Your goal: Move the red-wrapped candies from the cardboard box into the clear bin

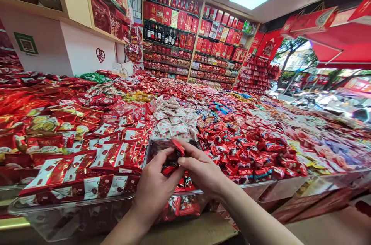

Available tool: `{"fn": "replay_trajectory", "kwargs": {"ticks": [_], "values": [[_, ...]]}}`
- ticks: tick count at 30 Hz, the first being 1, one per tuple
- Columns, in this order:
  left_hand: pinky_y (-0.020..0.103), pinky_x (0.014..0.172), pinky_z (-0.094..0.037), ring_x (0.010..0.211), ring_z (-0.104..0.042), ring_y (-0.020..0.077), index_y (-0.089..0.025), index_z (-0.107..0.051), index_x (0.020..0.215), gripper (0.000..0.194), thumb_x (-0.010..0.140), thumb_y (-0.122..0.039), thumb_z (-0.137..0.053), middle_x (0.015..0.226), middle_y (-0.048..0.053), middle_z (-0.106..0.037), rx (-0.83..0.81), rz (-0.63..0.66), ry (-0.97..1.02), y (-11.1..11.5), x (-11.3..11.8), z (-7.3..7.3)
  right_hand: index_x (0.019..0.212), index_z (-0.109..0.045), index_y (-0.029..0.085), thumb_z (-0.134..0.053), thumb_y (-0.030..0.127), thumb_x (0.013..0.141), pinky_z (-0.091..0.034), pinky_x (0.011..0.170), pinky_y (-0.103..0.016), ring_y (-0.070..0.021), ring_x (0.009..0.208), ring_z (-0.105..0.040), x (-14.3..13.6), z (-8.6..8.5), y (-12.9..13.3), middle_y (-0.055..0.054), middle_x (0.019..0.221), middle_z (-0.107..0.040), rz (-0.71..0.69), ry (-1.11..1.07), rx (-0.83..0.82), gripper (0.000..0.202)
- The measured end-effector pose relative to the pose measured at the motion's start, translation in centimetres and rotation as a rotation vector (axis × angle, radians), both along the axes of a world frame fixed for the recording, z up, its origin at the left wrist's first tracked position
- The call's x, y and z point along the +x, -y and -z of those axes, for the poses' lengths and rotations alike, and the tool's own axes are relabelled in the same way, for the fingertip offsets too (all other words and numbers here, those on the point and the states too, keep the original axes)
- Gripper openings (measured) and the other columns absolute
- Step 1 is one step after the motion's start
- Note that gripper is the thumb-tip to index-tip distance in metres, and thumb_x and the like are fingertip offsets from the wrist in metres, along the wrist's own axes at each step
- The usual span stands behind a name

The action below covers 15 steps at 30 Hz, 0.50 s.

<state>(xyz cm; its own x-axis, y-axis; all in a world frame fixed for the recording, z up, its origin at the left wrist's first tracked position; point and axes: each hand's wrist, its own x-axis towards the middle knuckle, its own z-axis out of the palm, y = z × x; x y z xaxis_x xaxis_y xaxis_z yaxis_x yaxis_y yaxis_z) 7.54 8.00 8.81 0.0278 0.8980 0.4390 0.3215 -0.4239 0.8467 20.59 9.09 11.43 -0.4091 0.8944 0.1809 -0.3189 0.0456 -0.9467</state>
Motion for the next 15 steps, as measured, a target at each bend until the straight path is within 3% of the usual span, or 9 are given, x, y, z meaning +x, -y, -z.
{"fn": "replay_trajectory", "kwargs": {"ticks": [3, 7, 9, 12, 15], "values": [[0.029, 0.075, -0.051, 0.084, -0.064, 0.0164, -0.025, -0.056, 0.099, 0.026, 0.076, -0.036, -0.057, 0.095, 0.0, -0.068, -0.011, 0.024, -0.04, 0.1, 0.0, -0.2, 0.119, -0.047, 0.025, -0.053, 0.023, 0.076, -0.03, 0.099, -0.033, -0.0159, 0.115, -0.041, 0.1, 0.8, -0.1, -0.002, 0.124, -0.048, 0.12, 0.129, 0.132, 0.043], [0.032, 0.071, -0.05, 0.078, -0.064, 0.0179, -0.023, -0.059, 0.087, 0.018, 0.077, -0.037, -0.054, 0.087, 0.001, -0.068, -0.005, 0.039, -0.14, 0.2, 0.0, -0.6, 0.108, -0.047, 0.02, -0.046, 0.029, 0.082, -0.04, 0.088, -0.033, -0.0155, 0.1, -0.052, 0.7, 1.7, -0.9, -0.004, 0.105, -0.059, 0.246, 0.215, 0.189, 0.027], [0.031, 0.066, -0.049, 0.071, -0.063, 0.0171, -0.023, -0.06, 0.081, 0.013, 0.077, -0.034, -0.055, 0.078, -0.001, -0.067, 0.015, 0.086, -0.198, 0.3, -0.1, -0.7, 0.098, -0.052, 0.018, -0.047, 0.027, 0.081, -0.043, 0.083, -0.032, -0.0153, 0.091, -0.056, 1.2, 1.8, -1.6, -0.004, 0.096, -0.061, 0.277, 0.358, 0.217, 0.02], [0.029, 0.067, -0.048, 0.071, -0.061, 0.015, -0.021, -0.059, 0.078, 0.005, 0.077, -0.023, -0.054, 0.075, 0.0, -0.065, 0.222, 0.274, -0.33, 0.7, -0.4, -0.8, 0.089, -0.056, 0.014, -0.05, 0.022, 0.076, -0.045, 0.075, -0.03, -0.0156, 0.081, -0.058, 1.9, 1.5, -3.2, -0.005, 0.088, -0.063, 0.315, 0.69, 0.251, 0.016], [0.024, 0.068, -0.049, 0.074, -0.062, 0.0129, -0.019, -0.057, 0.081, 0.011, 0.074, -0.01, -0.057, 0.079, 0.002, -0.067, 0.545, 0.41, -0.37, 1.8, -0.9, -0.4, 0.098, -0.053, 0.011, -0.054, 0.021, 0.072, -0.046, 0.067, -0.027, -0.017, 0.078, -0.059, 2.1, 0.8, -5.1, -0.008, 0.087, -0.064, 0.384, 1.12, 0.261, 0.028]]}}
